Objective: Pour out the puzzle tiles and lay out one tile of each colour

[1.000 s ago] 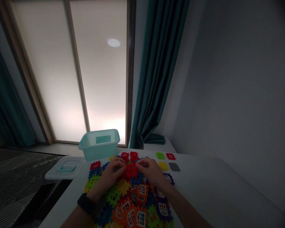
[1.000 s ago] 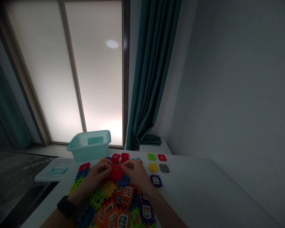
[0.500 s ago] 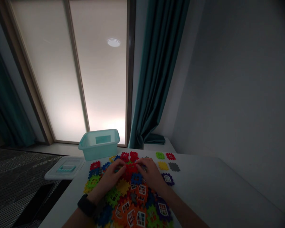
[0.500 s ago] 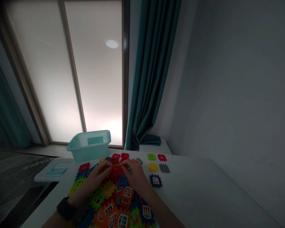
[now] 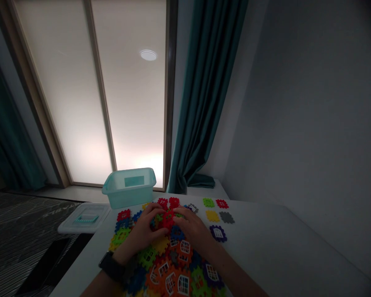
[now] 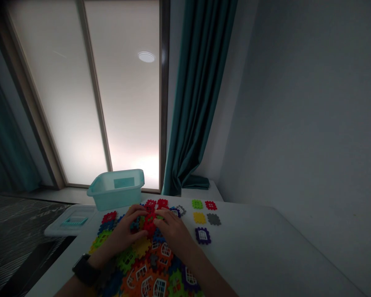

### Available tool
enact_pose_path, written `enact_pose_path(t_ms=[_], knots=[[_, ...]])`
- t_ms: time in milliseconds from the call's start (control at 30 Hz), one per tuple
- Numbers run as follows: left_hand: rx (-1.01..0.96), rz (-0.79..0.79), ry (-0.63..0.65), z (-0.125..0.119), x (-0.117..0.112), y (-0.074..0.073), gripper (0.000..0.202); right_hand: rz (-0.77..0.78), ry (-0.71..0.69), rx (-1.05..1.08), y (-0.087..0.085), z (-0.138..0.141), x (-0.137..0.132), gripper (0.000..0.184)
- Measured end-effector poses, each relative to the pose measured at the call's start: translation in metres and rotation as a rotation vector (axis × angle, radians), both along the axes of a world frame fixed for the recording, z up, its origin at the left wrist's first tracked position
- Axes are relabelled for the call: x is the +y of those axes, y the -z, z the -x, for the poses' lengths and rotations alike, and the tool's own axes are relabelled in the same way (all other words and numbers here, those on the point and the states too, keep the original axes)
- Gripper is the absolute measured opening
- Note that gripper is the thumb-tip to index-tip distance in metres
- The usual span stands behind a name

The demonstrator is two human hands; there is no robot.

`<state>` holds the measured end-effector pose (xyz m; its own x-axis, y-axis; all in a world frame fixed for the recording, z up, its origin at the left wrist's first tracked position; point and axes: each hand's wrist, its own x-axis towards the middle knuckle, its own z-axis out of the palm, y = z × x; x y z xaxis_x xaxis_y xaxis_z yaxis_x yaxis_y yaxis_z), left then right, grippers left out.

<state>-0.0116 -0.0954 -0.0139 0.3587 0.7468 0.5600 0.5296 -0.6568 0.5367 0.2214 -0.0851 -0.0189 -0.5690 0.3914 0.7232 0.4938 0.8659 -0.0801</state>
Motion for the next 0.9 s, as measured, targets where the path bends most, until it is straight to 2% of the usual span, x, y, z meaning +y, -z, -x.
enact_pose_path(t_ms=[200, 333, 400, 633, 900], knots=[[0.068, -0.170, -0.064, 0.0054, 0.0024, 0.0066, 0.046, 0.025, -0.005, -0.017, -0.0043, 0.0008, -0.0032, 0.021], [0.141, -0.246, -0.093, 0.0070, 0.0014, 0.0079, 0.051, 0.138, -0.034, -0.032, -0.0076, 0.0004, -0.0035, 0.035], [0.170, -0.261, -0.091, 0.0063, -0.0001, 0.0066, 0.051, 0.176, -0.043, -0.039, -0.0072, -0.0001, -0.0027, 0.041], [0.217, -0.276, -0.123, 0.0063, -0.0007, 0.0047, 0.050, 0.240, -0.038, -0.013, -0.0059, -0.0016, -0.0012, 0.040], [0.187, -0.274, -0.100, 0.0057, 0.0032, 0.0089, 0.045, 0.201, 0.004, 0.020, -0.0056, 0.0003, -0.0033, 0.036]])
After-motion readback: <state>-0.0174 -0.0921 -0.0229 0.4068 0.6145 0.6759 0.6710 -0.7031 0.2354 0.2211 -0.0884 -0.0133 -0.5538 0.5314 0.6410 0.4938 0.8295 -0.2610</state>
